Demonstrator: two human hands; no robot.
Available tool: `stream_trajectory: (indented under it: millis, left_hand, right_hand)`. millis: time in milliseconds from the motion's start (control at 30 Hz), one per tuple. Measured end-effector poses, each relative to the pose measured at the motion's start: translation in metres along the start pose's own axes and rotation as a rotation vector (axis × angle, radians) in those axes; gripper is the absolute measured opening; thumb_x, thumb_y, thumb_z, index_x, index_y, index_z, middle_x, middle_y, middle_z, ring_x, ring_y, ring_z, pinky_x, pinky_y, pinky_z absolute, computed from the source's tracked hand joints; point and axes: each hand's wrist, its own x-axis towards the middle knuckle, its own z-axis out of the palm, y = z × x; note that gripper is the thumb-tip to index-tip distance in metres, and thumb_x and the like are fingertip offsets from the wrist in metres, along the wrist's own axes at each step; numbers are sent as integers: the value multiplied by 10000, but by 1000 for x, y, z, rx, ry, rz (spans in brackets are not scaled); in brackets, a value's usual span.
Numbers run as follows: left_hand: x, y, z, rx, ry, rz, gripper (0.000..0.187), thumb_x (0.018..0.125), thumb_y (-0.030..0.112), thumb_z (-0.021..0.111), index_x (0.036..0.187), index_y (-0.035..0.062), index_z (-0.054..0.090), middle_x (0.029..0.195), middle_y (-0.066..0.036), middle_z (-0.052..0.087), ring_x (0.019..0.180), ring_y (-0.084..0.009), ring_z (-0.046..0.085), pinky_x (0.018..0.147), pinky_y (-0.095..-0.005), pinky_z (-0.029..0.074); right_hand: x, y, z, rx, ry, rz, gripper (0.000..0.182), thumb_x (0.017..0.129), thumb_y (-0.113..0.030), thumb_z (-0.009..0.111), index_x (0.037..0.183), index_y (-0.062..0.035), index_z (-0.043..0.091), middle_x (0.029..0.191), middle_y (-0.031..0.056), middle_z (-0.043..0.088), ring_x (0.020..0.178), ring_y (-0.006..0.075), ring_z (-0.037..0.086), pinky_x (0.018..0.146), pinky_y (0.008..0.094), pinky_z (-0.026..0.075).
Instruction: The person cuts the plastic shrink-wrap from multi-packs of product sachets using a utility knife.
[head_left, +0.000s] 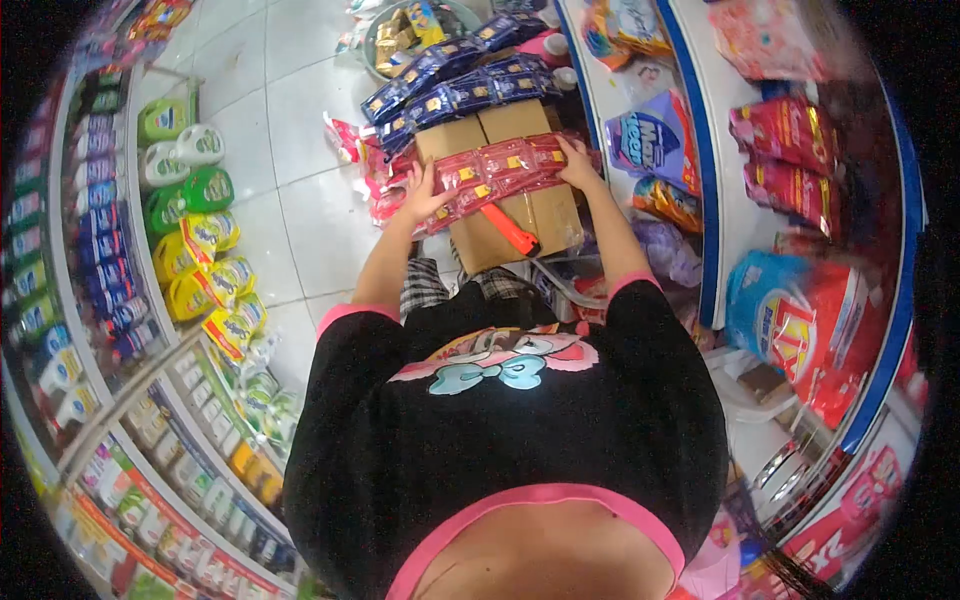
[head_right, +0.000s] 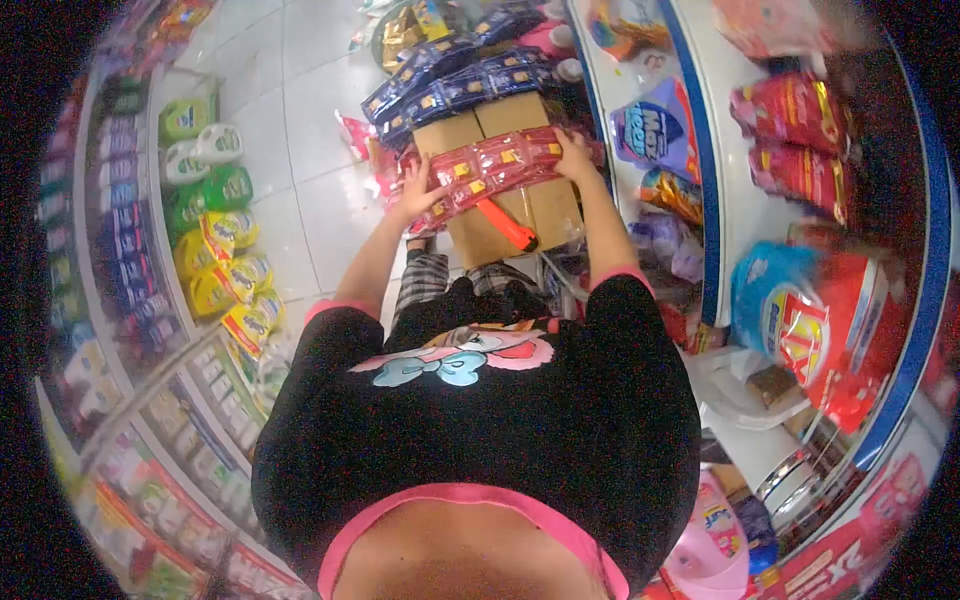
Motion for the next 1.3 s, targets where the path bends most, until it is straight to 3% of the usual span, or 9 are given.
stream_trajectory:
  millis: [200, 300, 467, 567, 700, 867, 1000, 1100, 1300]
  left_hand:
    - [-61, -1, 42, -244, 517, 58, 630, 715, 318, 495, 1193, 36, 198, 1165, -257, 261, 1098, -365, 236, 895, -410, 205]
    - [-102, -19, 53, -463, 385, -71, 437, 707, 234, 509, 1045, 1, 356, 981, -210, 429, 938, -322, 400, 802, -360, 313]
    - [-161, -135, 115, -642, -2, -233, 327, 705, 225, 480, 936, -1, 431, 806, -161, 521, 750, -257, 514, 662, -325, 396]
    - [-193, -148, 95, -726, -5, -316, 317, 705, 241, 477, 914, 4, 454, 775, -152, 535, 713, -251, 520, 648, -314, 401]
    - [-209, -152, 86, -839, 232, -508, 301, 709, 225, 480, 914, 4, 468, 806, -163, 539, 708, -242, 530, 640, -310, 407]
    - [-203, -121, 59, -916, 193, -624, 282, 710, 210, 495, 911, 13, 475, 805, -133, 545, 697, -206, 527, 638, -296, 409]
    - [-178, -96, 50, -803, 225, -312, 263, 720, 202, 493, 907, 20, 470, 770, -88, 535, 696, -165, 513, 639, -278, 406]
    - [-156, -51, 34, -720, 201, -167, 230, 731, 180, 484, 897, 21, 468, 774, -80, 529, 725, -148, 508, 652, -271, 402]
    - [-109, 14, 23, -875, 105, -20, 207, 740, 147, 480, 892, 6, 465, 808, -82, 525, 750, -146, 503, 671, -255, 395]
  right_hand:
    - [-20, -32, -8, -279, -33, -30, 855, 498, -189, 675, 1202, -100, 196, 1214, 133, 201, 1075, 331, 276, 854, 426, 280]
    - [-26, -57, -2, -493, 48, -168, 922, 469, -300, 701, 1189, -59, 178, 1219, 122, 212, 1108, 294, 236, 835, 567, 187]
    - [-20, -124, -2, -756, -95, -428, 1055, 380, -413, 705, 1196, -33, 153, 1194, 134, 252, 1120, 276, 226, 860, 528, 176]
    - [-3, -127, 15, -751, -249, -464, 1071, 358, -375, 720, 1194, -23, 149, 1166, 157, 267, 1099, 279, 252, 884, 485, 187]
    - [-1, -128, 18, -801, -278, -481, 1006, 352, -353, 724, 1152, -15, 217, 1102, 153, 332, 1046, 280, 314, 851, 448, 248]
    - [-2, -126, 17, -714, -284, -361, 716, 375, -377, 689, 943, -29, 426, 841, 112, 521, 851, 258, 478, 729, 369, 329]
    - [0, -132, 11, -751, -370, -393, 630, 386, -418, 662, 855, -32, 496, 772, 109, 542, 790, 262, 504, 729, 386, 329]
    - [2, -133, 9, -774, -422, -314, 590, 399, -437, 662, 874, -116, 525, 826, 80, 552, 905, 248, 461, 756, 453, 285]
    - [-3, -117, 11, -678, -142, -495, 594, 427, -434, 638, 910, -115, 506, 842, 77, 551, 889, 235, 470, 757, 512, 254]
